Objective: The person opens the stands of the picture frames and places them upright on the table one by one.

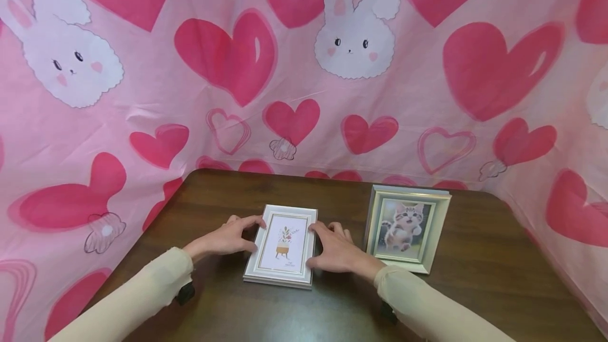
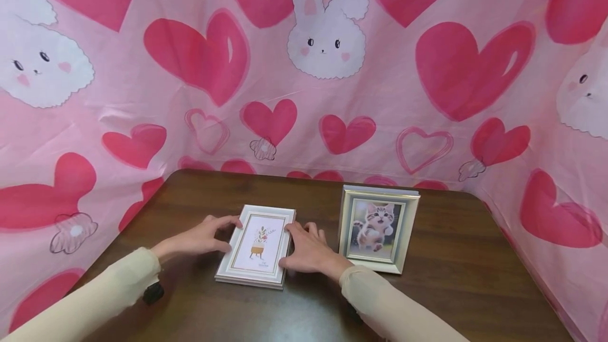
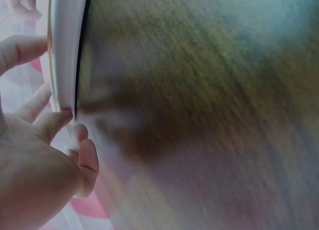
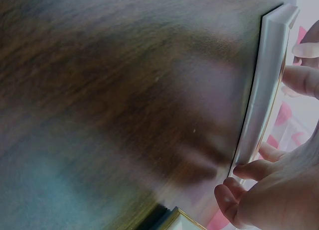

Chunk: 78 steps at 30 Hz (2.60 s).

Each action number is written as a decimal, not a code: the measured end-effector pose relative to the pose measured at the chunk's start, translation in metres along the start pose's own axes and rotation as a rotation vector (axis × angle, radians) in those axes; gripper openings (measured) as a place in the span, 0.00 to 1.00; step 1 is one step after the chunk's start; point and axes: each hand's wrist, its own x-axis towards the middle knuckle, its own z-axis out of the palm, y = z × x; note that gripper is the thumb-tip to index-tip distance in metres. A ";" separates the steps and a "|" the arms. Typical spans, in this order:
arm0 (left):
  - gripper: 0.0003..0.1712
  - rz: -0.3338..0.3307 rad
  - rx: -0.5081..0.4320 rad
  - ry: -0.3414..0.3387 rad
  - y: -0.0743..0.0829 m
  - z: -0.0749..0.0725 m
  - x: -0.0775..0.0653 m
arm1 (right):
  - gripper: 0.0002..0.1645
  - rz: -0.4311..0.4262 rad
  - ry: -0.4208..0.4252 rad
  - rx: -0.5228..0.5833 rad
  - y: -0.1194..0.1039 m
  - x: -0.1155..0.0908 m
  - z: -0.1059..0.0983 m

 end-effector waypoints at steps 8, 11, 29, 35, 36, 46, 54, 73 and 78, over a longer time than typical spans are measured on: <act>0.31 0.001 0.003 -0.004 -0.001 -0.001 0.003 | 0.46 0.005 0.001 0.012 -0.001 -0.001 -0.002; 0.32 0.000 -0.004 -0.002 -0.002 0.000 0.003 | 0.46 0.008 0.002 0.016 -0.001 -0.001 -0.001; 0.31 -0.004 -0.025 0.015 0.004 0.001 0.002 | 0.46 0.005 0.024 0.032 -0.001 -0.002 0.002; 0.31 -0.007 -0.030 0.022 0.003 0.001 0.003 | 0.46 0.002 0.030 0.033 -0.001 -0.002 0.002; 0.31 -0.007 -0.027 0.023 0.002 0.001 0.003 | 0.46 0.001 0.030 0.031 -0.001 -0.002 0.002; 0.31 -0.008 -0.014 0.042 -0.001 0.003 0.004 | 0.46 -0.015 0.037 0.042 -0.001 -0.003 0.003; 0.31 0.000 0.008 0.070 0.001 0.004 0.002 | 0.46 -0.029 0.070 0.039 -0.001 -0.003 0.004; 0.32 0.019 0.001 0.112 0.002 0.005 0.000 | 0.46 -0.063 0.125 0.020 -0.002 -0.004 0.002; 0.32 0.021 -0.008 0.119 0.003 0.006 -0.001 | 0.47 -0.071 0.141 0.007 -0.001 -0.004 0.003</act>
